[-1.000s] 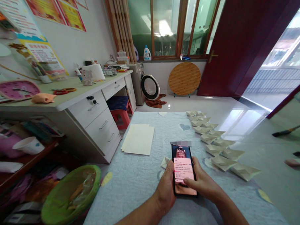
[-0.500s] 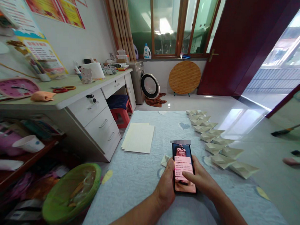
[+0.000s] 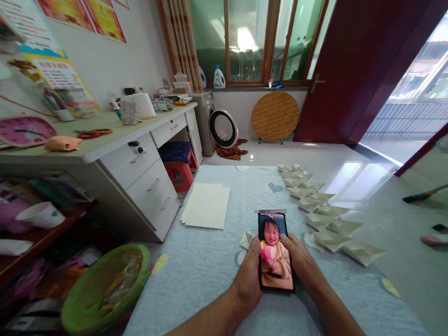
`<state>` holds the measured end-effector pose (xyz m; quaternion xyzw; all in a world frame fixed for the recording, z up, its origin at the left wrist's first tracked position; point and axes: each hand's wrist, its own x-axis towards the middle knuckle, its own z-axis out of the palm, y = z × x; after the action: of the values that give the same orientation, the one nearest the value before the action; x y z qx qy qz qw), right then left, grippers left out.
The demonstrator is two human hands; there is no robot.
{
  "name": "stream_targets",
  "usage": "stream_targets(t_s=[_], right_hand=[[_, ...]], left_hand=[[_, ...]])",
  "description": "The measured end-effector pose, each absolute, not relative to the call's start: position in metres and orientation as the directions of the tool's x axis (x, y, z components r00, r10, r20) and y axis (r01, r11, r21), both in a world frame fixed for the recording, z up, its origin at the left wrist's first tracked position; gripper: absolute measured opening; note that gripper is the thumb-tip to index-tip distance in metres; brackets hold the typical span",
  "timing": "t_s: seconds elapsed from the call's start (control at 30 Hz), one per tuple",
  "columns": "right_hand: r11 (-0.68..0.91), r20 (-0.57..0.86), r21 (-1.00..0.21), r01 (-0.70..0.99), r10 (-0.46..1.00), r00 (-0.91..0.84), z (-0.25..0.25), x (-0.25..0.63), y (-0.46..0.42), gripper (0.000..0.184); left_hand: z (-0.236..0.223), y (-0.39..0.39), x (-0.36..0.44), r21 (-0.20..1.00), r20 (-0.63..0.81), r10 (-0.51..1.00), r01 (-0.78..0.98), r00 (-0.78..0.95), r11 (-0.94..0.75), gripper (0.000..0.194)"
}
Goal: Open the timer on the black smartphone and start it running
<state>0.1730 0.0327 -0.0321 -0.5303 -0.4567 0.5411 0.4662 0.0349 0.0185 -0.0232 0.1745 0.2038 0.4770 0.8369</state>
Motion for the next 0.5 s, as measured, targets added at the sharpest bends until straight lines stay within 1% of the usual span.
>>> stream_targets(t_s=[0.13, 0.27, 0.37, 0.5], right_hand=[[-0.191, -0.191, -0.981, -0.019, 0.981, 0.029, -0.034, 0.172, 0.032, 0.05], [-0.151, -0.152, -0.988, -0.016, 0.988, 0.035, -0.036, 0.173, 0.031, 0.044], [-0.106, -0.106, -0.994, -0.029, 0.994, -0.015, -0.035, 0.174, 0.029, 0.038], [-0.106, -0.103, -0.994, -0.03, 0.99, -0.097, -0.031, 0.174, 0.025, 0.043]], left_hand=[[-0.033, 0.02, 0.034, 0.515, -0.155, 0.899, -0.743, 0.411, 0.428, 0.054], [-0.037, 0.019, 0.034, 0.508, -0.15, 0.893, -0.741, 0.425, 0.439, 0.056], [-0.036, 0.02, 0.034, 0.506, -0.143, 0.893, -0.743, 0.427, 0.437, 0.055], [-0.032, 0.021, 0.033, 0.509, -0.144, 0.891, -0.74, 0.431, 0.44, 0.054]])
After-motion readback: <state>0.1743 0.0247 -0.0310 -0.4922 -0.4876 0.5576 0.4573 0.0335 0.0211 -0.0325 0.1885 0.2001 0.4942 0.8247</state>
